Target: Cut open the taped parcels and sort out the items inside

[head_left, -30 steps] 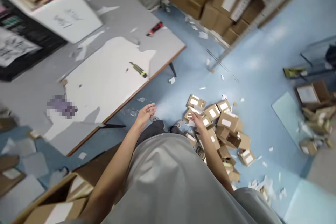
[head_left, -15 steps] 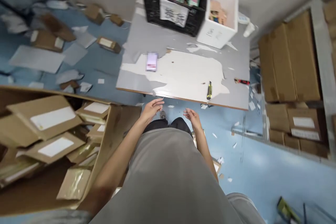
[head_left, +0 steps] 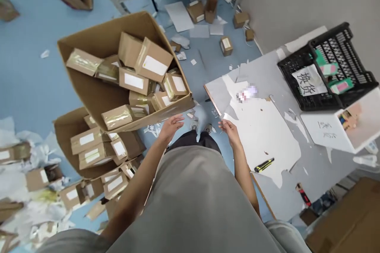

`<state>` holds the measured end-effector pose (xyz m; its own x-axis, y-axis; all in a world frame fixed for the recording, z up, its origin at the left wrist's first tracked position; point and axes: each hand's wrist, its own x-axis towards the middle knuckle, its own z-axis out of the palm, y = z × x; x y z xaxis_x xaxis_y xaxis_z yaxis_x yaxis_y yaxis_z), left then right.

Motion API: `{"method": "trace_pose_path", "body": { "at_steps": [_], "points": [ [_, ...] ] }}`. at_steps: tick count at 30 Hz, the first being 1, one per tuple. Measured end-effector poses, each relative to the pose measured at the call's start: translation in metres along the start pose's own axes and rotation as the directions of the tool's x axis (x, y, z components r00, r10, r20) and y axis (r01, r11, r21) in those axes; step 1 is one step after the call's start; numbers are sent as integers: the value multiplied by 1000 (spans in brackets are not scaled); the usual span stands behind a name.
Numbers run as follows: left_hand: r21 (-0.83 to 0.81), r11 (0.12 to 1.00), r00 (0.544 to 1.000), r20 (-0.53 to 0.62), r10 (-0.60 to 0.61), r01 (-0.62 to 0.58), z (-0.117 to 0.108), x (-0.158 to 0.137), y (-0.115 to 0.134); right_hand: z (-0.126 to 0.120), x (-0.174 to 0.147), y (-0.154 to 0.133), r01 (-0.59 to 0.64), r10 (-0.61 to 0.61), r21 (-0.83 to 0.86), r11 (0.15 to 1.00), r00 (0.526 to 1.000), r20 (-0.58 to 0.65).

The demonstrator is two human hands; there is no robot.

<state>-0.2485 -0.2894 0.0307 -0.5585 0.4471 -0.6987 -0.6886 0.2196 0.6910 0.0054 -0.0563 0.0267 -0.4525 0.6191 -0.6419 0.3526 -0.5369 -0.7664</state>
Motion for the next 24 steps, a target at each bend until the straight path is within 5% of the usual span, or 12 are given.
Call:
{"method": "trace_pose_path", "body": {
  "at_steps": [5,10,13,17,21,24],
  "points": [
    [-170,985,988,-153,-12,-14,-28,-15,-22,35,24,-15,-17,31,-114,993,992,125],
    [-270,958,967,-254,24,-95,-62,-12,-16,102,43,-25,-30,111,-295,955,959,260],
    [-289,951,958,-286,21,-107,-96,2,2,157,58,-32,19,104,-338,941,934,341],
    [-250,957,956,-283,73,-147,-152,36,38,242,79,-31,-9,116,-336,942,947,299],
    [-159,973,954,-275,117,-165,-209,82,78,335,99,-20,-32,156,-366,930,936,316],
    [-120,984,962,-254,97,-131,-239,127,108,392,128,-26,59,107,-416,908,924,366]
  ]
}}
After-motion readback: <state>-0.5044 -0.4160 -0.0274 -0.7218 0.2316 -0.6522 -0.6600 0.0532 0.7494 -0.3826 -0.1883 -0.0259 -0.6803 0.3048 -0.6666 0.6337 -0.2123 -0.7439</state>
